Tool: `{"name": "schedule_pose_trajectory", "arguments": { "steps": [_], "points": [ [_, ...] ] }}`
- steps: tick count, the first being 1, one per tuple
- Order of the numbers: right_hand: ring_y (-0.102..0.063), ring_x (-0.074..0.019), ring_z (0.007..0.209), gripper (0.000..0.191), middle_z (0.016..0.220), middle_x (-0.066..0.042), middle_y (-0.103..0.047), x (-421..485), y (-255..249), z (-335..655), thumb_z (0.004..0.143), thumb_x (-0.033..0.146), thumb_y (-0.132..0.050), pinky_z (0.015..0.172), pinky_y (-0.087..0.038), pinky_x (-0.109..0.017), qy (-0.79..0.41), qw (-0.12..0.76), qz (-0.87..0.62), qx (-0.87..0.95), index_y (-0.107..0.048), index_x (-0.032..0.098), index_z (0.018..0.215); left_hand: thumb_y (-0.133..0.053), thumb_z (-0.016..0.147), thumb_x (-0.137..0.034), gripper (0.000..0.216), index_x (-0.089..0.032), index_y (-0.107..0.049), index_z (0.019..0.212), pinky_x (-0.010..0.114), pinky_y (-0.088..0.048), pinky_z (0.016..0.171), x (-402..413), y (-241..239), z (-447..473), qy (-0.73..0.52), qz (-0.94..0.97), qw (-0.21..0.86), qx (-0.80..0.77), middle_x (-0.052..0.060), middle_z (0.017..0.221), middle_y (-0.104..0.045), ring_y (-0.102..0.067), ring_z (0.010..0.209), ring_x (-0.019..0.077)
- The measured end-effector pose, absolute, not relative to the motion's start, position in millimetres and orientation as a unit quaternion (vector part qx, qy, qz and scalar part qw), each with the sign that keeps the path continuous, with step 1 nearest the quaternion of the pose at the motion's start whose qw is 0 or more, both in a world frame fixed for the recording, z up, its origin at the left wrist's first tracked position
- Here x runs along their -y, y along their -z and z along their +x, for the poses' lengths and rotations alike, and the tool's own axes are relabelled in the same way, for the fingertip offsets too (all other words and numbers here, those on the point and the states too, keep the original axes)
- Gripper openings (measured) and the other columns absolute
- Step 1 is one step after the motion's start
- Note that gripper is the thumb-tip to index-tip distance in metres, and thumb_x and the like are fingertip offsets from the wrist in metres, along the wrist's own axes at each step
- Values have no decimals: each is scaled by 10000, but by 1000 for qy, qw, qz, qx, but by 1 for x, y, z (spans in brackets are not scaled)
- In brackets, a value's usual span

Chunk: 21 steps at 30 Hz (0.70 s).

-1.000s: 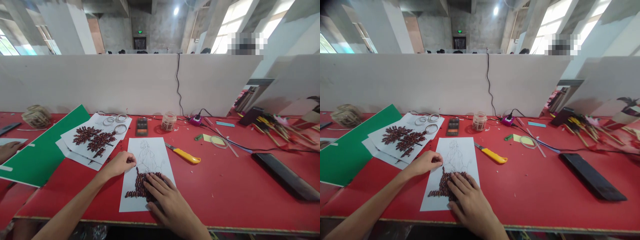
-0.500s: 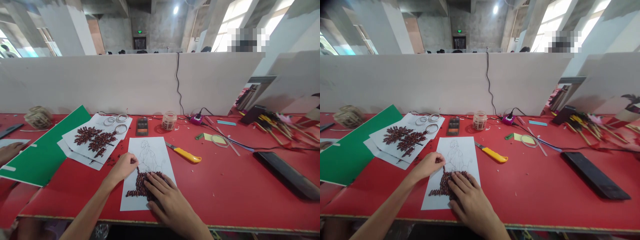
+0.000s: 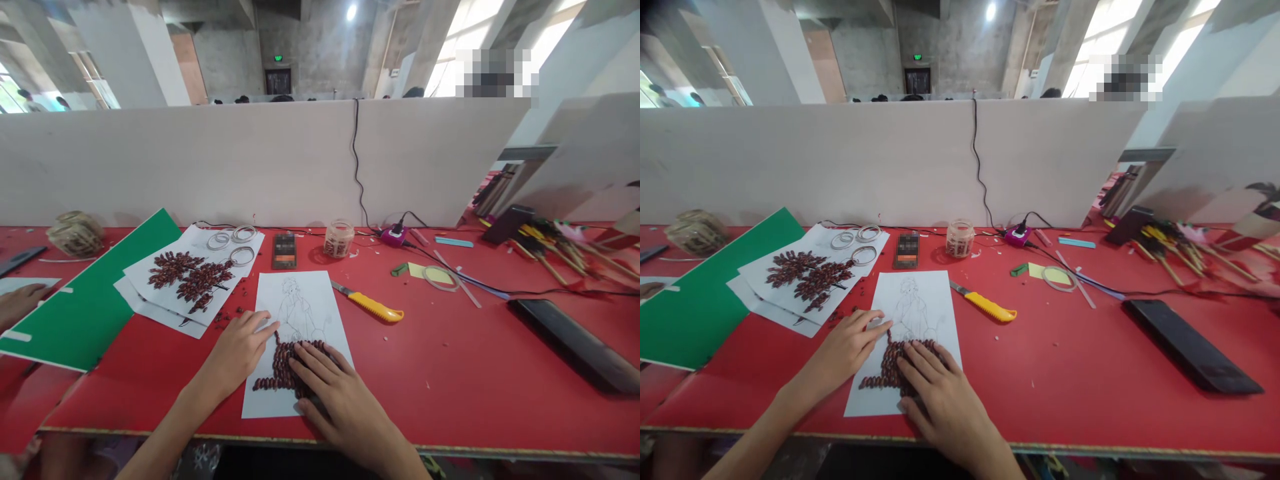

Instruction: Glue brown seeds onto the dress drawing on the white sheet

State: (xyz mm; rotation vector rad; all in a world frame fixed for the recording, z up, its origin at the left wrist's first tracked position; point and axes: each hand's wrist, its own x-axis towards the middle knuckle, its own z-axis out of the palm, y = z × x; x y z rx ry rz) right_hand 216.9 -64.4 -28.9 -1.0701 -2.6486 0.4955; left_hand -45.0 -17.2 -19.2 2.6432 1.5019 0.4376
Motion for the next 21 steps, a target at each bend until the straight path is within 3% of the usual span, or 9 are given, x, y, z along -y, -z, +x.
{"name": "schedule_pose_trajectory", "arguments": {
  "steps": [7,12,21],
  "points": [
    [-276,-224,1562,576,1675,-13,-329,65,30,217,1061,371,-492,1302,-216,-503,-158,120,-362,911,-359,256,1610,-422,932,-43,522,-213,-658,1365,489,-443,1125,31,44,-32,-152,828,-6,-540,84,1538,-524,-447,1400,296],
    [-278,-228,1561,593,1677,-9,-323,64,32,218,1055,354,-493,1302,-216,-508,-149,126,-358,913,-338,256,1619,-382,968,-99,505,-181,-613,1410,528,-456,1115,45,52,-8,-161,760,26,-629,111,1633,-400,-359,1484,315],
    [-321,-238,1543,654,1662,-11,-365,64,31,217,1024,306,-524,1289,-247,-500,-154,149,-353,911,-295,298,1636,-383,1009,-217,489,-114,-544,1460,616,-408,1130,53,56,18,-148,725,33,-671,173,1674,-314,-283,1542,356]
  ]
}}
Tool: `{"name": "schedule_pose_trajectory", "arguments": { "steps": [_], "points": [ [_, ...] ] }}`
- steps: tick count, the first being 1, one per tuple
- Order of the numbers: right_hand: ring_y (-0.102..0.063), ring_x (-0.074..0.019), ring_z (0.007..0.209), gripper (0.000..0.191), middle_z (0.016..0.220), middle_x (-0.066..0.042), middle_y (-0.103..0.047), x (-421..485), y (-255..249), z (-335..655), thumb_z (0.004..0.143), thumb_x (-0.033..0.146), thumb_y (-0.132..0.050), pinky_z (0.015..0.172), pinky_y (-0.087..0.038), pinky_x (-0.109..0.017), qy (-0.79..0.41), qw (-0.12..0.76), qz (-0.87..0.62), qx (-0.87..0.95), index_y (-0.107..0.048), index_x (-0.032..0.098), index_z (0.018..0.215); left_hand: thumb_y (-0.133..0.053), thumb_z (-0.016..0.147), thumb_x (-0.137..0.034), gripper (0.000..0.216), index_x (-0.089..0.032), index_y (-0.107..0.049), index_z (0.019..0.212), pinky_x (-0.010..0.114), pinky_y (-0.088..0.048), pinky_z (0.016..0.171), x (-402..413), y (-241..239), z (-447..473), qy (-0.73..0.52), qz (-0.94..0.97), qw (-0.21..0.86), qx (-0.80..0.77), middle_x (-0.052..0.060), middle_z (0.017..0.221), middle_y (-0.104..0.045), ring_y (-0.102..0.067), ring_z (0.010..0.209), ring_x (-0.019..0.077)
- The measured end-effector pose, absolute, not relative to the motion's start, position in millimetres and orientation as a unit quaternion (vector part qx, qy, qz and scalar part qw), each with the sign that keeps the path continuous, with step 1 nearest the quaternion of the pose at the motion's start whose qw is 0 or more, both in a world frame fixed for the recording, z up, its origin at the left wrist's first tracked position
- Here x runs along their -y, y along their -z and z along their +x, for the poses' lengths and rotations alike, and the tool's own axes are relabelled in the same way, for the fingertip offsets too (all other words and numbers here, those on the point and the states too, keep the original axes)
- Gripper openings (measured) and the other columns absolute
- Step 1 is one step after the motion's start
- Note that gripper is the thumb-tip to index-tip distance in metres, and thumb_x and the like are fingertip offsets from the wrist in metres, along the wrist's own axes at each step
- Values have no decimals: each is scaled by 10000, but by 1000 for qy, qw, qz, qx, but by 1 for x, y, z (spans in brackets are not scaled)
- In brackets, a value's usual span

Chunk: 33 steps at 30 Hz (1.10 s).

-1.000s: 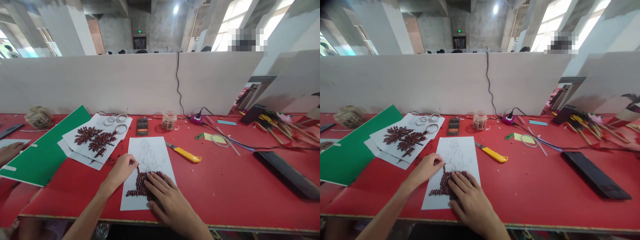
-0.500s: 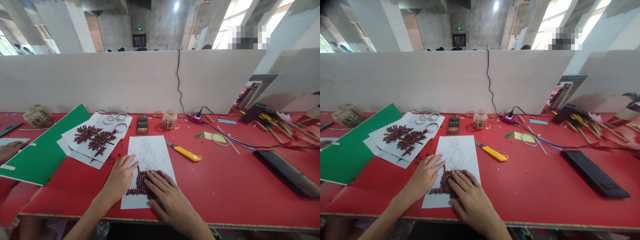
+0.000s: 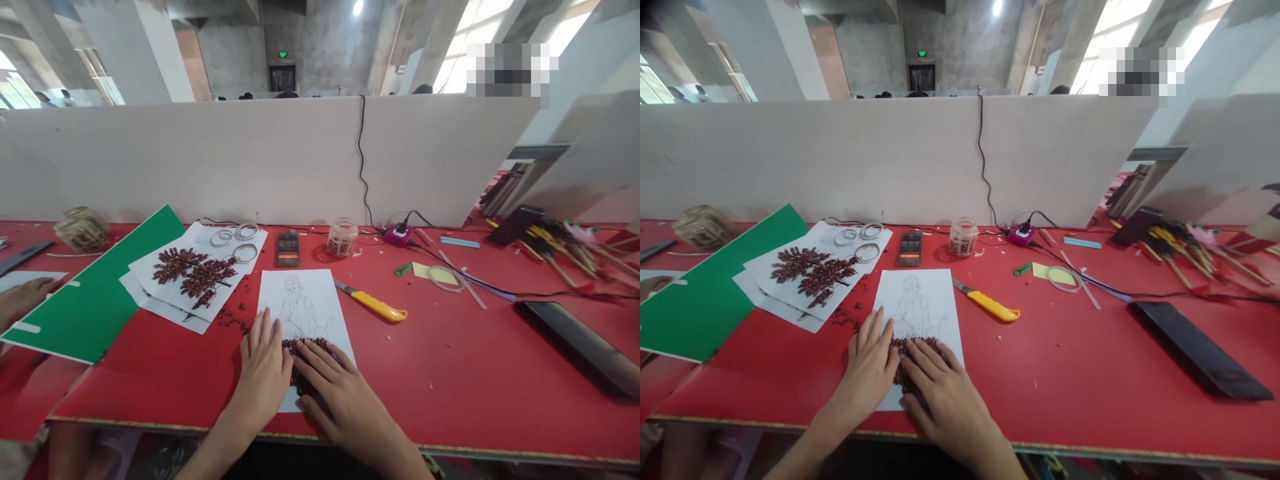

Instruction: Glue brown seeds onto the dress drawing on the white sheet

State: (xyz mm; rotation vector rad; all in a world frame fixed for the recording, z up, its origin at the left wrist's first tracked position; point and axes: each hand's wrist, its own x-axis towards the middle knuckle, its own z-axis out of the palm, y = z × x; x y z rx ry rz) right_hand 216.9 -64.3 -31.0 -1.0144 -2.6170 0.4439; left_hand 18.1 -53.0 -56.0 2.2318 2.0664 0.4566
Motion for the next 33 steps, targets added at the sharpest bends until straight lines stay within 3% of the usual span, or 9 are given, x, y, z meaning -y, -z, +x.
{"name": "schedule_pose_trajectory", "arguments": {
  "steps": [4,9,14,23,33],
  "points": [
    [-303,-234,1551,636,1666,-13,-355,64,31,217,1035,333,-518,1299,-221,-500,-159,145,-356,909,-307,278,1632,-358,1043,-251,481,-175,-525,1489,553,-441,1122,49,59,0,-179,739,42,-648,126,1654,-378,-356,1509,315],
    [-279,-224,1560,587,1674,-19,-335,64,32,217,1054,360,-499,1305,-198,-494,-166,127,-360,909,-353,261,1614,-349,1009,-110,492,-228,-630,1396,467,-420,1142,29,46,-40,-166,830,-1,-532,54,1519,-573,-458,1424,243],
    [-285,-218,1558,574,1672,-11,-338,65,32,218,1058,368,-497,1307,-197,-490,-169,130,-364,907,-365,268,1608,-394,1016,-148,463,-221,-629,1409,494,-377,1165,21,37,-52,-131,856,-34,-499,51,1607,-470,-392,1463,276],
    [-267,-219,1564,598,1676,-10,-327,65,33,218,1060,371,-494,1305,-207,-503,-156,125,-362,910,-327,260,1623,-345,1044,-201,468,-182,-596,1439,498,-363,1189,41,44,-28,-136,824,-2,-550,64,1679,-343,-286,1529,285],
    [-288,-221,1557,621,1671,-11,-340,64,32,217,1048,330,-501,1307,-204,-497,-150,135,-356,913,-303,264,1632,-340,1046,-224,449,-126,-621,1383,549,-371,1169,47,44,1,-120,785,-27,-607,127,1647,-392,-305,1531,308]
  ]
}}
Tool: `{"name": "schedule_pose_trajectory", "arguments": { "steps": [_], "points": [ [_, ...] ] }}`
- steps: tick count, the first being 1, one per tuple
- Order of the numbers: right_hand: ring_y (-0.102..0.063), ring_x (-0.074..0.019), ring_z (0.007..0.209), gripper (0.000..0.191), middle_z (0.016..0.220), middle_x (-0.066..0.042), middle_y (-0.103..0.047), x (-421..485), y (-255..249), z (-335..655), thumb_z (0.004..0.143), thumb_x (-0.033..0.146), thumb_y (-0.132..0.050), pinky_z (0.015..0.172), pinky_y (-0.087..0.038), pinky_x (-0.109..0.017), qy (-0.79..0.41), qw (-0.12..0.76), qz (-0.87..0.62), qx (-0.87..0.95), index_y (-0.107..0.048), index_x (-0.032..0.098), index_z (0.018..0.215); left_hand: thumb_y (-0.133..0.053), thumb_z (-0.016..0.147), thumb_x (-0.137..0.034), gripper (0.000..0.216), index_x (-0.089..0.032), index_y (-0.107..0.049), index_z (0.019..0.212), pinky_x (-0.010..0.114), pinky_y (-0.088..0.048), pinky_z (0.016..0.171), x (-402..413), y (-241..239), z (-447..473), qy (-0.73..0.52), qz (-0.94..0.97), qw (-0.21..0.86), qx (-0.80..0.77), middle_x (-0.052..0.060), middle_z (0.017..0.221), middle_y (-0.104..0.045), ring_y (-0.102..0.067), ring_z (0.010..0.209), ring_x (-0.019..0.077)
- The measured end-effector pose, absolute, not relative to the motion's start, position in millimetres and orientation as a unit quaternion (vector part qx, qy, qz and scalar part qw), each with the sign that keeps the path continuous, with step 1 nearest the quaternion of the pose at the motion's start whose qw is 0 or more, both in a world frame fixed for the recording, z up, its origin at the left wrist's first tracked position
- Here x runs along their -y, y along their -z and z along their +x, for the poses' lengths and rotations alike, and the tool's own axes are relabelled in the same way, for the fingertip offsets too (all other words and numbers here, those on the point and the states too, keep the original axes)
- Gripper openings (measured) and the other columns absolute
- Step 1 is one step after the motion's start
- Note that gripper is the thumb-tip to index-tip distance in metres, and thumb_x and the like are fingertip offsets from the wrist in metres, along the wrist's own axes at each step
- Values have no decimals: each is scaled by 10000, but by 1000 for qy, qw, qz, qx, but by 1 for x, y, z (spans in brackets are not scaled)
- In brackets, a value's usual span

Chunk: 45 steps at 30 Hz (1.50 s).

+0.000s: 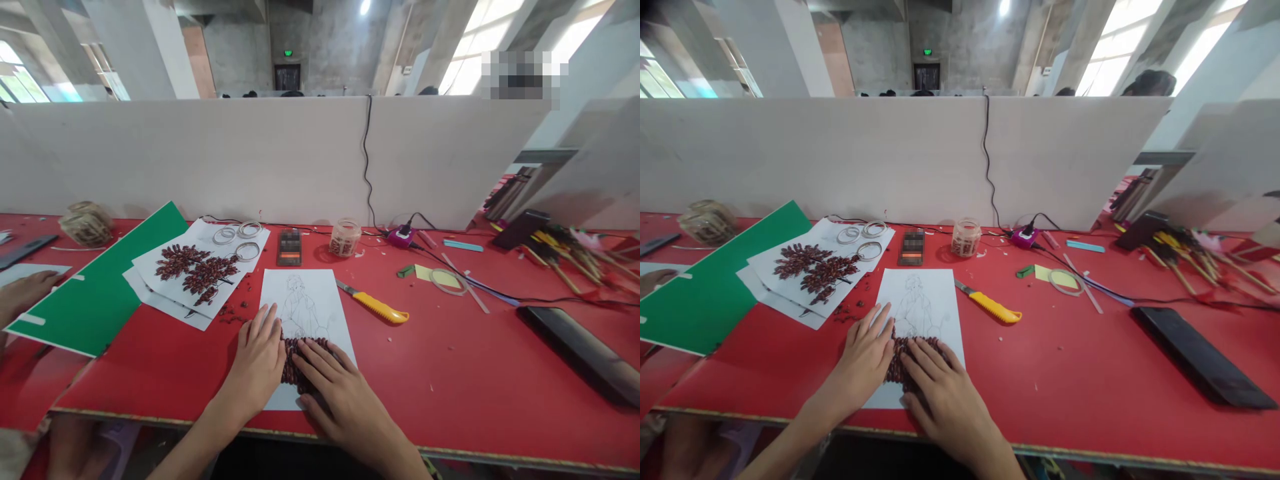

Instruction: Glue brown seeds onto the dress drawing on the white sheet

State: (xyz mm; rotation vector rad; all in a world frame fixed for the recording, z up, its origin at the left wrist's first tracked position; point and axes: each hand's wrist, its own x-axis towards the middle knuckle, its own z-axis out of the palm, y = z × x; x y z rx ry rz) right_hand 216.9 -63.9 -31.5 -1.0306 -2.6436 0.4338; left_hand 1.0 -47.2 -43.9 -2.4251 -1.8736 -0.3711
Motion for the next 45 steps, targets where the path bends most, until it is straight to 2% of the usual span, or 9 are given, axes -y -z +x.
{"name": "schedule_pose_trajectory", "arguments": {
  "steps": [8,14,18,21,25,31,40,45],
  "points": [
    [-303,-241,1551,630,1667,-10,-349,64,33,216,1040,330,-512,1296,-228,-523,-154,143,-356,911,-302,285,1633,-349,1030,-197,446,-141,-630,1372,566,-369,1155,49,42,12,128,-777,48,614,144,1606,-453,-350,1509,318],
    [-317,-241,1545,654,1666,-13,-349,64,35,217,1035,323,-521,1297,-229,-511,-151,152,-356,909,-277,288,1641,-396,1045,-234,394,-174,-676,1316,549,-410,1132,42,43,1,171,-770,21,615,107,1578,-500,-412,1458,323],
    [-318,-241,1545,633,1664,-14,-355,64,35,218,1043,352,-516,1297,-231,-514,-154,146,-360,909,-300,285,1634,-449,1047,-252,347,-214,-710,1274,477,-482,1075,32,47,-7,238,-752,-7,614,83,1392,-666,-557,1283,291],
    [-306,-239,1550,622,1667,-14,-349,64,34,218,1049,362,-510,1297,-228,-518,-156,140,-363,908,-307,278,1631,-495,1029,-246,305,-205,-760,1176,458,-509,1054,27,51,-10,265,-748,-18,609,82,1267,-725,-593,1182,280],
    [-300,-239,1552,626,1665,-13,-351,65,32,218,1051,362,-514,1301,-220,-510,-157,144,-358,909,-300,281,1634,-559,994,-256,252,-216,-806,1025,484,-528,1031,24,55,-10,276,-740,-4,613,86,1241,-726,-585,1159,298],
    [-299,-240,1552,639,1674,-4,-324,64,35,218,1051,360,-514,1299,-223,-513,-157,148,-359,908,-275,301,1640,-579,971,-230,243,-249,-811,901,494,-529,1028,24,52,-7,274,-738,1,617,54,1243,-732,-591,1133,291],
    [-272,-227,1563,621,1679,5,-314,64,33,217,1062,359,-493,1302,-220,-512,-156,132,-360,911,-276,287,1639,-579,973,-207,236,-252,-785,868,494,-525,966,26,42,-1,243,-734,-4,635,33,1253,-735,-598,1148,294],
    [-298,-230,1553,622,1672,1,-332,64,34,217,1053,356,-510,1299,-230,-510,-154,142,-361,909,-296,292,1633,-561,983,-202,246,-244,-783,886,477,-517,991,25,43,-3,247,-738,-13,628,46,1225,-741,-609,1133,280]
  ]
}}
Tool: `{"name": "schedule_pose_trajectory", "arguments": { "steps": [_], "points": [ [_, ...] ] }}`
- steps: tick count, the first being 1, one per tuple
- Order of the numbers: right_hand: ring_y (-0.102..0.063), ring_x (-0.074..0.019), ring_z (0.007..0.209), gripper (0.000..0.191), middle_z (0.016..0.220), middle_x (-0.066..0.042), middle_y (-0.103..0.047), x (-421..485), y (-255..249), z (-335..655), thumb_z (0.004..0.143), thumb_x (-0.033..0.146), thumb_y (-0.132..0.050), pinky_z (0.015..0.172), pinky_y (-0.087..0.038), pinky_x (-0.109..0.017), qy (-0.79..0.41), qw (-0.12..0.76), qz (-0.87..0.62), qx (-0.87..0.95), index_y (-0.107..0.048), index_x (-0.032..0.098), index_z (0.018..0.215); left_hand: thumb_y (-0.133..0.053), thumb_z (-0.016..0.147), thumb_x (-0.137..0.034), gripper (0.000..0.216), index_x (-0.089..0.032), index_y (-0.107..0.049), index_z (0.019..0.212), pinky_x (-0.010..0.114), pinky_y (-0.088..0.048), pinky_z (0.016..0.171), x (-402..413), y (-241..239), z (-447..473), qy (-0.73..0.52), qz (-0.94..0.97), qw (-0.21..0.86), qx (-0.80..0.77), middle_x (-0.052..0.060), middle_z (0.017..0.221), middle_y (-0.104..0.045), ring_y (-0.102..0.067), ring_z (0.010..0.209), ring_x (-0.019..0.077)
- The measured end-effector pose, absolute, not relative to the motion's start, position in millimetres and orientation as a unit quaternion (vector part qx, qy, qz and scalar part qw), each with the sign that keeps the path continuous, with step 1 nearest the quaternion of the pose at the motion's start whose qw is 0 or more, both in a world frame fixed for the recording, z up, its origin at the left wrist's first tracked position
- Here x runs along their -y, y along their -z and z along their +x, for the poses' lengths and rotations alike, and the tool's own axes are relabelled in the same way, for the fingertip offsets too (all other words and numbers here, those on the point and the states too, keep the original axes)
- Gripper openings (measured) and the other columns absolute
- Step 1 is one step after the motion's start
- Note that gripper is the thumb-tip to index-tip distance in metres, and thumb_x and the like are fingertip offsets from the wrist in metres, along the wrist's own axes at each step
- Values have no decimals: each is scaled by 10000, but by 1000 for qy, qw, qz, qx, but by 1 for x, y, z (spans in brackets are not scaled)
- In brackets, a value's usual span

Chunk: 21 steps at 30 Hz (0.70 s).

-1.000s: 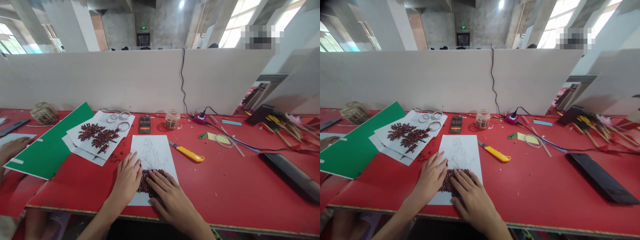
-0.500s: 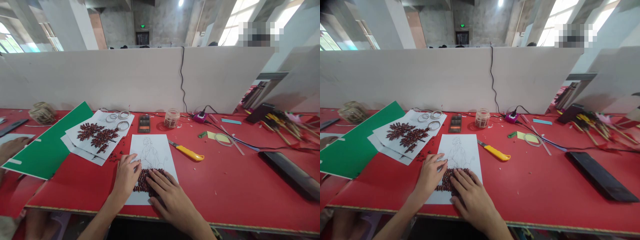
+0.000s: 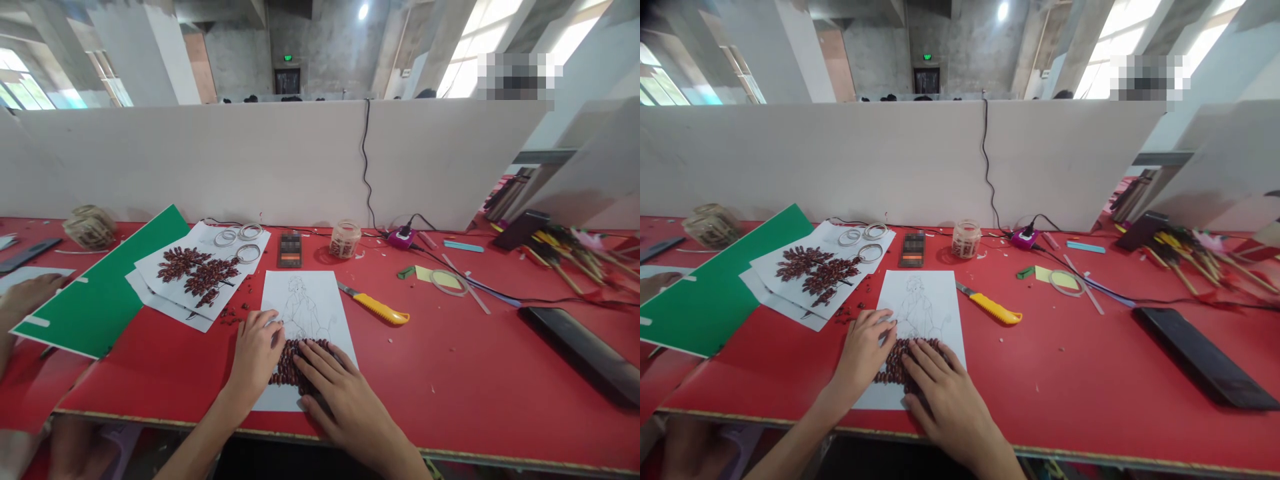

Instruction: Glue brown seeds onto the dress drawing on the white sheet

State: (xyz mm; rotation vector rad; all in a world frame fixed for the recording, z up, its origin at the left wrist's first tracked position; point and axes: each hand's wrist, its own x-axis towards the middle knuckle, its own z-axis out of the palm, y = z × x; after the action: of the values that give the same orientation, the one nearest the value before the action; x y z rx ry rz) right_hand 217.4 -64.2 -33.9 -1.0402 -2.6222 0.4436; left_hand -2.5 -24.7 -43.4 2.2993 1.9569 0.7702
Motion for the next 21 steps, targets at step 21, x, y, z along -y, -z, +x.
{"name": "schedule_pose_trajectory", "arguments": {
  "steps": [21],
  "points": [
    [-296,-243,1554,601,1679,-2,-303,63,36,219,1053,347,-510,1285,-273,-532,-133,125,-361,914,-331,269,1621,-387,1055,-247,390,-177,-675,1309,458,-478,1072,3,30,-80,-262,743,10,-615,119,1300,-687,-611,1207,274]
  ]
}}
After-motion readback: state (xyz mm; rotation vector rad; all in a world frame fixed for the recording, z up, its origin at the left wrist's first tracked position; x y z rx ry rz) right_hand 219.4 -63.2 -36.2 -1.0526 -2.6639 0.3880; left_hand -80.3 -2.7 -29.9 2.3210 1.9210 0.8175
